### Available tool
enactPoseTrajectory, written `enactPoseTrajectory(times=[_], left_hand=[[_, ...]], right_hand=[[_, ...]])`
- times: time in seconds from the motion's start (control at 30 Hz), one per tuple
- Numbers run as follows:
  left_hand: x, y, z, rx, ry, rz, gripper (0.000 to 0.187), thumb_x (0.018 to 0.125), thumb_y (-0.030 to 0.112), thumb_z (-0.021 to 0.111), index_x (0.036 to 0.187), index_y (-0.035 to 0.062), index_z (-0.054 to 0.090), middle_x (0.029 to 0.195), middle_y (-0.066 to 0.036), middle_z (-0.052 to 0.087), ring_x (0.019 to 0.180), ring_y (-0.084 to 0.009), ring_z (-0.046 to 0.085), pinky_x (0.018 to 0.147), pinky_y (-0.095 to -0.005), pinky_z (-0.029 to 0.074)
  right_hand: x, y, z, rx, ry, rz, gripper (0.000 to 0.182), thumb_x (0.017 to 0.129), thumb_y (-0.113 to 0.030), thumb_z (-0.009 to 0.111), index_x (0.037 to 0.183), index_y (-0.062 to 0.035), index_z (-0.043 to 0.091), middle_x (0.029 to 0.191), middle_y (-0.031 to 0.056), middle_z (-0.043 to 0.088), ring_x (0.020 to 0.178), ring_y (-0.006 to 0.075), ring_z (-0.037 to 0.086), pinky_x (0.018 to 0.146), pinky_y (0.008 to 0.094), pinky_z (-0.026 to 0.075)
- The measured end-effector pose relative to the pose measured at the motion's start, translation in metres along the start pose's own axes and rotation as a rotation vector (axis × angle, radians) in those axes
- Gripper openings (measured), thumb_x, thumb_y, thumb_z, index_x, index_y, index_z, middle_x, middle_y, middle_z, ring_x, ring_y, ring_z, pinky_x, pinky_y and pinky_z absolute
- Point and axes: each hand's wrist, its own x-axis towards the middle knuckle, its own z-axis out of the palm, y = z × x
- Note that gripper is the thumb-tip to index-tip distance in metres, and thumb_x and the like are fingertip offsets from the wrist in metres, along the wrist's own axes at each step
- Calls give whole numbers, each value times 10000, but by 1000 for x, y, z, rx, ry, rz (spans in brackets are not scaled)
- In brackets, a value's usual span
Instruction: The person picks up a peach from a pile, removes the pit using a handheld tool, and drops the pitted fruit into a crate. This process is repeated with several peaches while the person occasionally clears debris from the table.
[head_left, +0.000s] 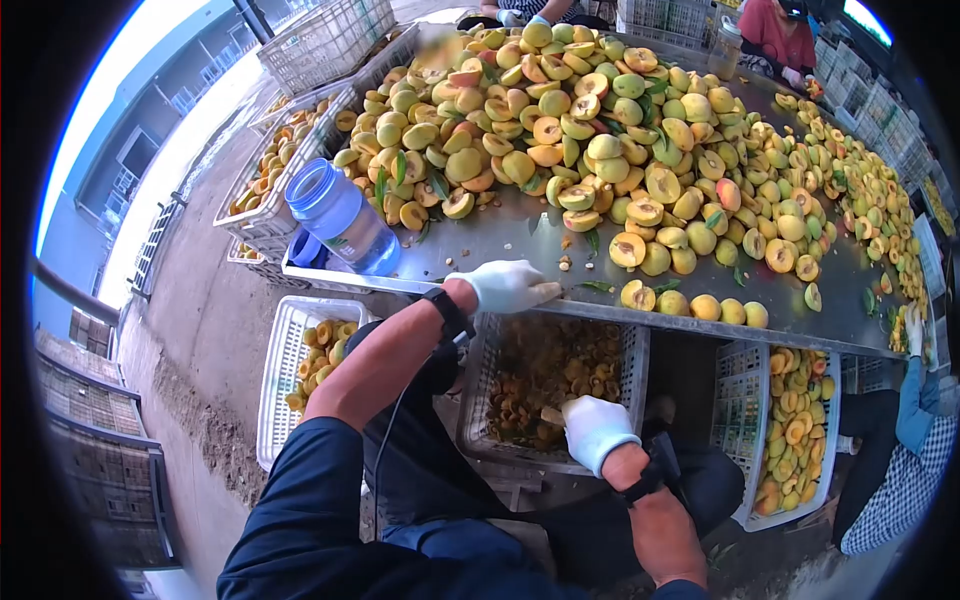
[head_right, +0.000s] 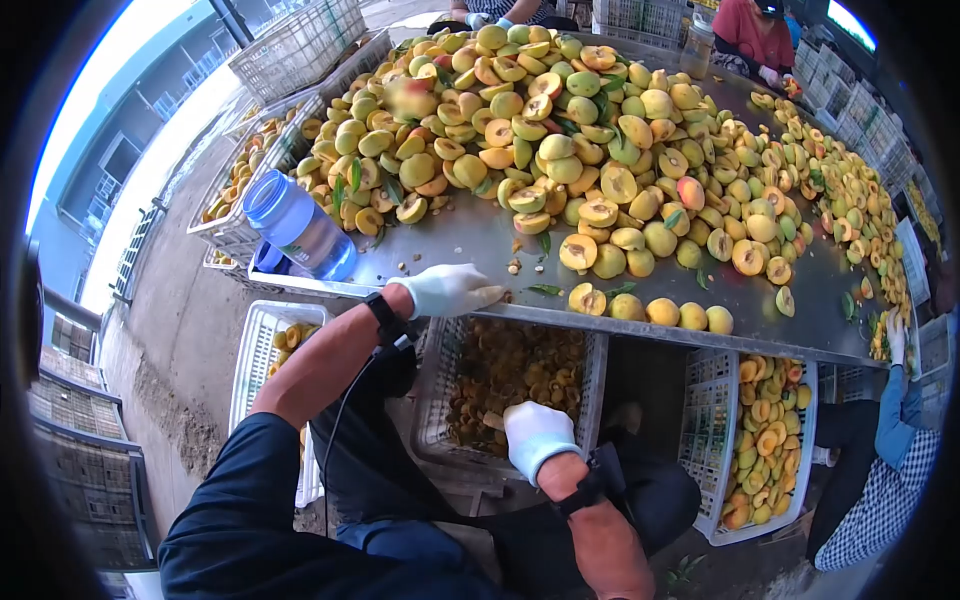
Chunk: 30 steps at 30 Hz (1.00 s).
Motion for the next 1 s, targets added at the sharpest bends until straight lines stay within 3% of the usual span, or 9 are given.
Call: enactPoseTrajectory(times=[0.13, 0.23, 0.33, 0.6, 0.67, 0.73, 0.83, 0.93, 1.0], left_hand=[[0, -14, 11, -127, 39, 15, 651, 1006, 648, 449, 1243, 87, 679, 1118, -226, 686, 1111, -400, 620, 1011, -427, 454], [4, -5, 12, -68, 82, -56, 584, 980, 610, 539, 1091, 67, 723, 980, -222, 701, 980, -401, 659, 898, -435, 508], [-12, 7, 26, 82, 656, 98, 492, 895, 503, 688, 708, 48, 671, 647, -174, 616, 626, -397, 625, 595, -453, 511], [-77, 77, 41, 10, 187, 588, 268, 915, 343, 699, 1049, 118, 756, 885, -133, 711, 825, -351, 700, 724, -403, 572], [-59, 89, 16, 18, 449, 494, 214, 920, 261, 671, 1063, 121, 746, 879, -144, 713, 820, -359, 701, 723, -415, 571], [-20, 87, 1, 54, 576, 355, 194, 919, 229, 651, 1051, 110, 727, 881, -167, 714, 794, -379, 694, 704, -449, 560], [32, 97, -17, 13, 522, 59, 331, 908, 394, 644, 1011, 84, 699, 897, -194, 717, 833, -411, 688, 738, -481, 553], [83, 87, -5, 8, 505, -65, 623, 874, 628, 618, 1032, 32, 709, 1050, -237, 717, 1007, -404, 685, 862, -468, 550], [110, 83, -1, -72, 390, -119, 669, 839, 607, 640, 1117, 1, 684, 1100, -224, 718, 1033, -382, 693, 894, -445, 546]], right_hand=[[1, -5, -3, -21, 0, -43, 164, 826, -108, 648, 923, -78, 778, 924, 177, 747, 895, 363, 737, 763, 460, 596], [-3, -11, -8, -9, -5, -100, 159, 839, -116, 645, 917, -77, 778, 923, 176, 748, 887, 364, 738, 753, 459, 594], [-12, -14, -16, 32, 46, -89, 156, 843, -115, 643, 911, -80, 779, 923, 178, 748, 883, 364, 737, 745, 458, 594], [-15, -8, 26, -51, -171, -151, 262, 932, -250, 587, 1008, -114, 797, 1034, 133, 762, 965, 343, 735, 765, 466, 586], [-15, -14, 28, -69, -235, -163, 329, 962, -333, 560, 1036, -107, 787, 1062, 142, 754, 985, 361, 726, 796, 474, 576], [-12, -13, 35, -26, -217, -195, 216, 808, -193, 690, 965, -86, 793, 995, 158, 758, 945, 357, 732, 771, 455, 582], [-13, -10, 32, 41, -176, -235, 231, 824, -218, 675, 974, -81, 784, 996, 182, 751, 943, 389, 722, 786, 492, 568], [5, -2, 43, 45, -273, -171, 352, 967, -337, 543, 1249, -193, 696, 1116, 195, 724, 1015, 418, 690, 839, 524, 539], [7, 4, 41, 164, -203, -180, 375, 996, -365, 484, 1134, -128, 739, 1109, 213, 718, 1078, 429, 661, 878, 514, 523]])
